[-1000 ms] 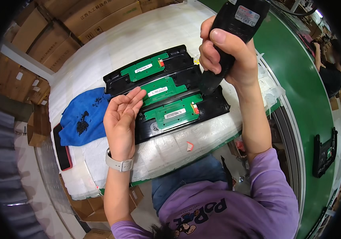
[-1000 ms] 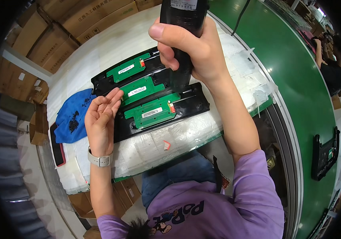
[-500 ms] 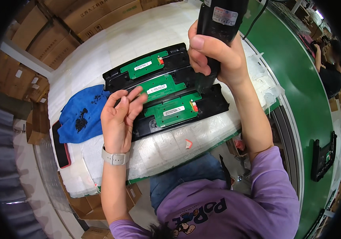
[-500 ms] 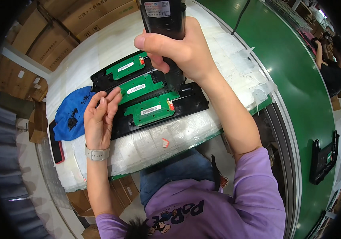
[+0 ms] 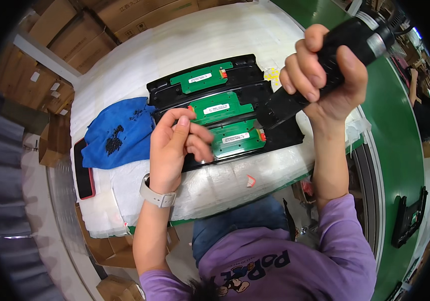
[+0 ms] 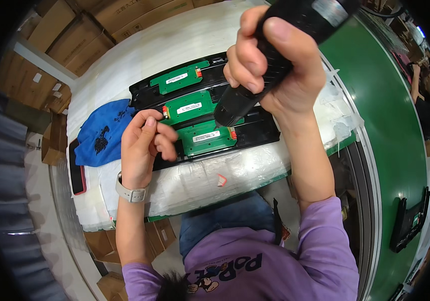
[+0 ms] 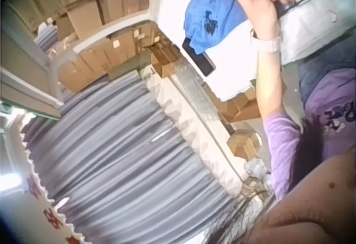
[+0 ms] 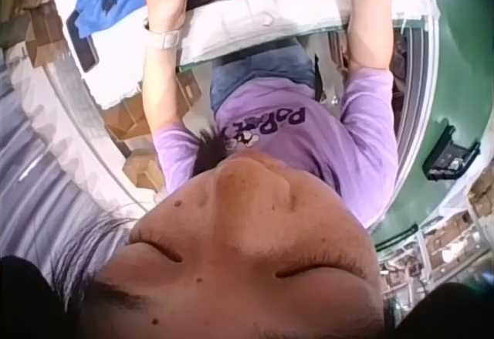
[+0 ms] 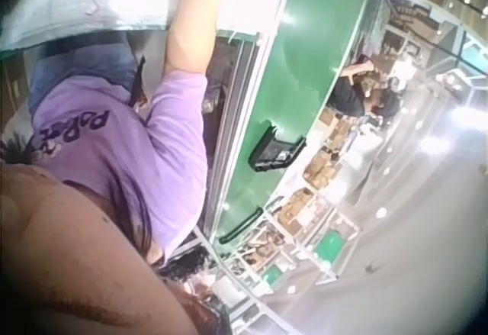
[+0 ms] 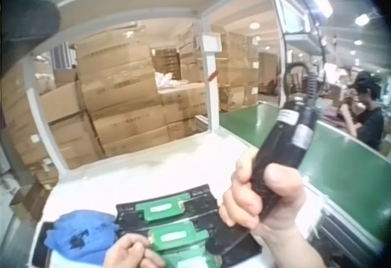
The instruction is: Assembling electronic components into a plastic housing using an electric screwdriver.
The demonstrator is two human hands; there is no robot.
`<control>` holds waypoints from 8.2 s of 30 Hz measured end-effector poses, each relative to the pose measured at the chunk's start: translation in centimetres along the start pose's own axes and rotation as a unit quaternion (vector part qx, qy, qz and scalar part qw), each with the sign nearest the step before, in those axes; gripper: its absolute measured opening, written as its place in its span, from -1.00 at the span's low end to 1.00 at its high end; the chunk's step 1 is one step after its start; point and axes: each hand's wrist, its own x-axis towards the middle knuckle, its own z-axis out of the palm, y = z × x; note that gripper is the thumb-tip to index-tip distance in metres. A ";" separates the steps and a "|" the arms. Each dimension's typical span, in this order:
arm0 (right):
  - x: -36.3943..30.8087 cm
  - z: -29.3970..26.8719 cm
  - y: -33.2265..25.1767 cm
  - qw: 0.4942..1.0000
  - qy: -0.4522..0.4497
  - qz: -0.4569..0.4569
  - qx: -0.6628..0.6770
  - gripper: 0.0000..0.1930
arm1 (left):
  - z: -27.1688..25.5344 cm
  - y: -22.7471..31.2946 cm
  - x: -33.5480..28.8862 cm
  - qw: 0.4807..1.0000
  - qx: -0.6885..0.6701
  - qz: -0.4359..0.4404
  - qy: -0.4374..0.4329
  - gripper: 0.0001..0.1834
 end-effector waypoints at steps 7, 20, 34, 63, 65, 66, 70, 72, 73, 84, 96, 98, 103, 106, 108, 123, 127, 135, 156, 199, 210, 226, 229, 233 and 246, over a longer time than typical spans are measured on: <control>-0.5 1.2 1.1 0.990 0.016 -0.080 0.118 -0.64 | 0.7 -0.1 -0.4 0.997 0.053 -0.006 -0.059 -0.85; -0.8 1.9 1.5 0.976 0.131 -0.092 0.148 -0.62 | 1.0 -0.2 -0.5 0.990 0.112 -0.012 -0.089 -0.89; -1.1 2.4 1.8 0.982 0.105 -0.102 0.119 -0.62 | 1.1 -0.6 -0.6 0.992 0.099 -0.037 -0.074 -0.92; 0.3 3.7 4.2 0.973 0.083 0.031 -0.214 -0.68 | -0.2 -1.0 0.2 0.746 0.600 0.290 0.003 -0.83; 0.1 4.0 4.6 0.977 0.058 0.002 -0.207 -0.72 | 0.0 -1.0 0.3 0.744 0.597 0.299 0.006 -0.83; 0.1 4.5 4.5 0.975 0.040 0.024 -0.217 -0.74 | -0.1 -0.9 0.3 0.743 0.601 0.294 0.004 -0.83; 0.3 5.3 5.0 0.960 -0.002 0.046 -0.278 -0.78 | -0.7 -0.9 0.2 0.751 0.595 0.287 -0.003 -0.83; 0.5 5.6 5.3 0.960 0.001 0.074 -0.271 -0.78 | -0.9 -0.8 0.0 0.747 0.604 0.279 0.002 -0.84; 0.5 5.7 4.7 0.956 0.001 0.121 -0.267 -0.79 | -0.8 -0.9 0.0 0.745 0.609 0.272 0.002 -0.84; 0.1 4.4 4.6 0.995 -0.014 -0.037 -0.087 -0.70 | -1.5 -1.1 0.0 0.736 0.593 0.322 0.051 -0.89; -0.4 3.2 2.4 0.997 0.043 -0.050 -0.043 -0.61 | -12.2 4.6 -2.2 0.556 0.767 -0.001 0.318 -0.83; -0.5 3.4 2.7 0.997 0.038 -0.051 -0.047 -0.62 | -12.8 4.2 -1.9 0.567 0.758 0.003 0.323 -0.84; -0.4 2.6 3.1 0.997 0.037 -0.046 -0.058 -0.61 | -12.3 3.7 -1.5 0.505 0.760 0.110 0.393 -0.92; -0.3 2.7 3.1 0.996 0.042 -0.055 -0.047 -0.62 | -13.2 3.7 -1.6 0.553 0.710 0.187 0.393 -0.94; -0.1 2.6 3.0 0.996 0.046 -0.056 -0.049 -0.62 | -13.1 3.7 -1.4 0.728 0.558 0.173 0.357 -0.89; 4.6 5.1 2.6 0.995 0.071 -0.072 0.026 -0.67 | -2.1 1.5 2.3 0.999 -0.041 -0.030 -0.015 -0.84; 3.7 4.7 2.8 0.987 0.092 -0.116 0.053 -0.63 | -1.9 1.0 1.2 0.997 -0.065 -0.050 -0.010 -0.83; 3.0 4.8 3.4 0.984 0.105 -0.127 0.062 -0.63 | -1.8 0.3 0.5 0.996 -0.063 -0.048 -0.036 -0.82; 3.0 5.1 3.8 0.985 0.097 -0.097 0.106 -0.63 | -2.5 1.0 -0.1 0.993 0.115 -0.030 -0.021 -0.88; 3.7 4.2 4.5 0.987 0.063 -0.087 0.121 -0.60 | -2.5 1.4 -0.5 0.997 0.070 -0.011 0.008 -0.89; 3.4 4.5 4.8 0.995 0.011 -0.031 0.095 -0.57 | -2.9 1.5 -0.7 0.991 0.120 -0.041 -0.027 -0.90; 3.1 5.8 6.6 0.981 0.033 0.044 -0.188 -0.67 | -3.8 1.4 0.3 0.988 0.050 0.096 0.111 -0.77; 2.9 6.4 7.1 0.984 0.027 0.031 -0.173 -0.70 | -3.9 1.2 0.3 0.987 0.055 0.092 0.121 -0.78; 2.6 6.6 7.3 0.981 0.017 0.040 -0.187 -0.77 | -4.5 0.2 0.7 0.990 0.088 0.063 0.088 -0.80; 2.5 7.3 7.5 0.967 -0.021 -0.012 -0.253 -0.81 | -3.5 -0.2 1.5 0.989 0.087 0.044 0.111 -0.80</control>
